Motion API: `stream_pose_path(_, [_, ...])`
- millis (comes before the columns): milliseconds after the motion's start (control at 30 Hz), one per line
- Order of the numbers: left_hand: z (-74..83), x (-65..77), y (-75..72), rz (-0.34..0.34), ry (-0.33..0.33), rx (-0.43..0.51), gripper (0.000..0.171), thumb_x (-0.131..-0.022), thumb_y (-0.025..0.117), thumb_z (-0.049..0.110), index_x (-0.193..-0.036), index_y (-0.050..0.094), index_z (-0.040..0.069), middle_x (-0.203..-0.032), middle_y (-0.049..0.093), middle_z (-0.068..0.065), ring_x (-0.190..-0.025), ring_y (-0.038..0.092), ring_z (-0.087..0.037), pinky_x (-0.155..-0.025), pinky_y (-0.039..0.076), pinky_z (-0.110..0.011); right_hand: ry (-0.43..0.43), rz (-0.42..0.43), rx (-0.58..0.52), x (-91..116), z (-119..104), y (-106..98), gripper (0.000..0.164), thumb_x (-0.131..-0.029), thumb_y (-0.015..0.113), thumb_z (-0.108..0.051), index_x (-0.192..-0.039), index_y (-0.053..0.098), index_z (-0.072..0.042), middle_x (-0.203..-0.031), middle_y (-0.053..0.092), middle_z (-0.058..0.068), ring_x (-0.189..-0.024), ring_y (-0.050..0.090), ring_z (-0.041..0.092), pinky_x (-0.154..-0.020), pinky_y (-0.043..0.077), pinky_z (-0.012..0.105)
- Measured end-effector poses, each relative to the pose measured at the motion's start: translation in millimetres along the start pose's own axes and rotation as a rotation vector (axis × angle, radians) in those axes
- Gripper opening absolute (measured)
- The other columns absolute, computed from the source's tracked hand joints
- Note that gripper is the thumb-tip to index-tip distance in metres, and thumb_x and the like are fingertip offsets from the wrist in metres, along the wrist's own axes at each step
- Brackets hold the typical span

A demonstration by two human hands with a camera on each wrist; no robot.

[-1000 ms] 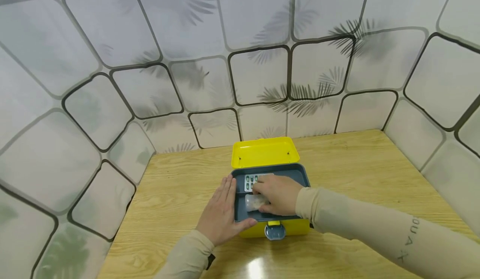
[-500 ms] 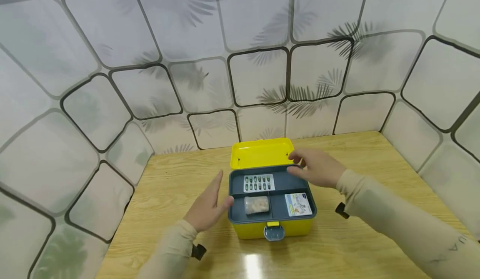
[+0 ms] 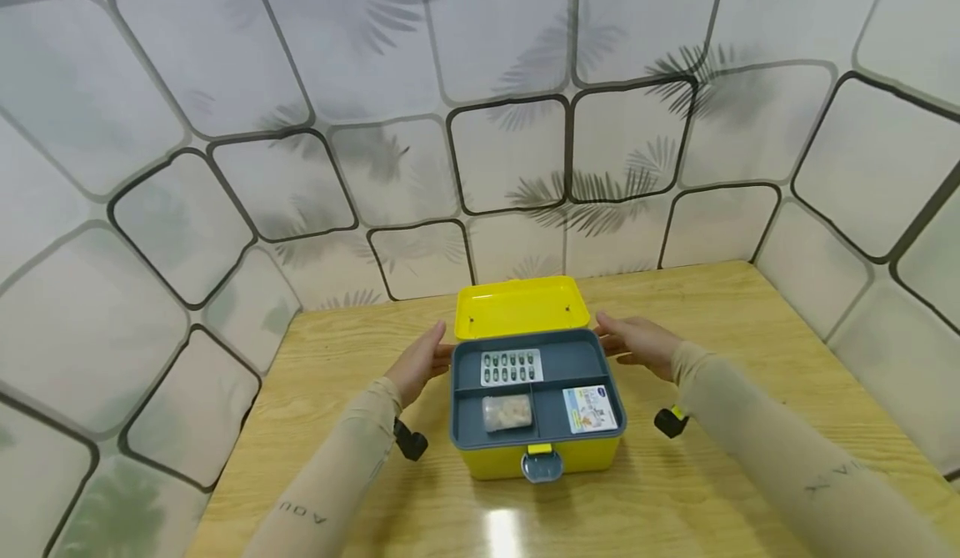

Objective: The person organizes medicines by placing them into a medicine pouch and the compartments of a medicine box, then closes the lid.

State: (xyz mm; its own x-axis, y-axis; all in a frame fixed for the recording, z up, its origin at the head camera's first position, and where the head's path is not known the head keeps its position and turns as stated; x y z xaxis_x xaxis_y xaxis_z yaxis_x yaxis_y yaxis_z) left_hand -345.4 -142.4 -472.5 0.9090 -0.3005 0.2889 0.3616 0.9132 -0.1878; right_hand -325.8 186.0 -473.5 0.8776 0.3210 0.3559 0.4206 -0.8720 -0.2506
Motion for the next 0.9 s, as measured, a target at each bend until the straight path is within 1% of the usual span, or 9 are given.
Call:
stream_pose_path(100, [-2.2,-4.2,3.5,-0.003,-0.016,0.059,0.081,-0.095,0.035,0.064,-0.146,0.034,0.001,-0.137,0.050,-0.024,-0.127,0.047,-0.038,-0.110,0.033,-0.047,-0.008,-0.037,-0.070,-6,0,12,0.066,-0.101,0.034,-0.053,-0.142,0.044,-0.003,-0.136,0.054,0.015,-0.129,0.044,0.035,-0.110,0.029,0.054])
stream_pose_path(233, [3.0,-7.7,8.7,-0.032,0.033,0.092,0.069,-0.098,0.036,0.058,-0.142,0.042,0.006,-0.133,0.056,-0.018,-0.122,0.052,-0.032,-0.108,0.035,-0.047,-0.049,-0.053,-0.120,-10,-4,17,0.059,-0.103,0.036,-0.046,-0.143,0.042,-0.004,-0.135,0.054,0.013,-0.127,0.047,0.032,-0.111,0.029,0.053])
stream_pose_path(300, [7.9,-8.4,10.4,-0.042,0.061,0.091,0.067,-0.099,0.035,0.056,-0.141,0.045,0.005,-0.131,0.057,-0.017,-0.120,0.054,-0.030,-0.107,0.036,-0.047,-0.069,-0.051,-0.128,-12,-6,17,0.057,-0.103,0.037,-0.044,-0.143,0.041,-0.003,-0.135,0.054,0.013,-0.125,0.048,0.031,-0.110,0.029,0.054])
stream_pose_path(433, [14.6,-7.5,9.3,-0.027,0.069,0.091,0.066,-0.100,0.036,0.054,-0.139,0.045,0.002,-0.128,0.059,-0.018,-0.117,0.055,-0.029,-0.106,0.038,-0.046,-0.098,-0.048,-0.130,-14,-10,16,0.055,-0.104,0.039,-0.039,-0.143,0.040,0.000,-0.134,0.054,0.015,-0.125,0.048,0.032,-0.110,0.030,0.054])
stream_pose_path(500, [17.5,-6.6,7.4,-0.017,0.076,0.089,0.068,-0.098,0.038,0.056,-0.140,0.044,0.002,-0.128,0.059,-0.019,-0.117,0.055,-0.029,-0.106,0.039,-0.045,-0.112,-0.041,-0.132,-14,-13,15,0.056,-0.103,0.042,-0.037,-0.144,0.036,0.001,-0.137,0.050,0.017,-0.127,0.045,0.033,-0.111,0.030,0.053])
stream_pose_path(600, [24.7,-5.0,3.9,-0.011,0.104,0.088,0.074,-0.095,0.041,0.062,-0.143,0.040,0.006,-0.130,0.057,-0.019,-0.120,0.054,-0.030,-0.107,0.038,-0.046,-0.149,-0.026,-0.121,-13,-20,12,0.061,-0.102,0.046,-0.033,-0.147,0.028,0.003,-0.144,0.042,0.021,-0.132,0.040,0.037,-0.111,0.030,0.052])
stream_pose_path(700, [35.4,-1.3,1.2,-0.025,0.142,0.077,0.078,-0.092,0.042,0.065,-0.146,0.036,0.008,-0.134,0.053,-0.020,-0.123,0.051,-0.032,-0.109,0.035,-0.047,-0.175,0.013,-0.113,-9,-27,8,0.065,-0.101,0.051,-0.028,-0.150,0.020,0.001,-0.146,0.037,0.025,-0.133,0.037,0.039,-0.110,0.030,0.054])
stream_pose_path(800, [45.4,3.6,-1.9,-0.040,0.159,0.068,0.077,-0.095,0.040,0.062,-0.148,0.031,0.007,-0.141,0.047,-0.021,-0.128,0.046,-0.034,-0.111,0.031,-0.047,-0.190,0.047,-0.098,-5,-34,5,0.068,-0.100,0.053,-0.026,-0.152,0.017,-0.002,-0.144,0.038,0.026,-0.132,0.038,0.041,-0.110,0.029,0.056])
stream_pose_path(900, [54.5,10.9,-3.9,-0.055,0.168,0.062,0.077,-0.097,0.037,0.059,-0.151,0.023,0.006,-0.148,0.036,-0.021,-0.134,0.039,-0.035,-0.113,0.028,-0.046,-0.205,0.073,-0.062,1,-42,5,0.068,-0.099,0.054,-0.028,-0.153,0.018,-0.006,-0.141,0.042,0.025,-0.130,0.041,0.040,-0.109,0.031,0.056])
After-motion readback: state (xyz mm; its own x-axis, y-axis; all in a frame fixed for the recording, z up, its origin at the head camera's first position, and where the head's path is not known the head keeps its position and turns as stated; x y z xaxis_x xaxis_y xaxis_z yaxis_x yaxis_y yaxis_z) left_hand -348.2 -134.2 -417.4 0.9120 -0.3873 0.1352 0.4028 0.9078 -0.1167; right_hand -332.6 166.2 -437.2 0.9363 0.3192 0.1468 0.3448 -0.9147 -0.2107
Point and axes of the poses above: each hand's wrist, its own x-axis away from the middle knuckle, its own y-axis out of the palm, z = x × y, the point moved 8 cm from there along -x, towards the middle knuckle
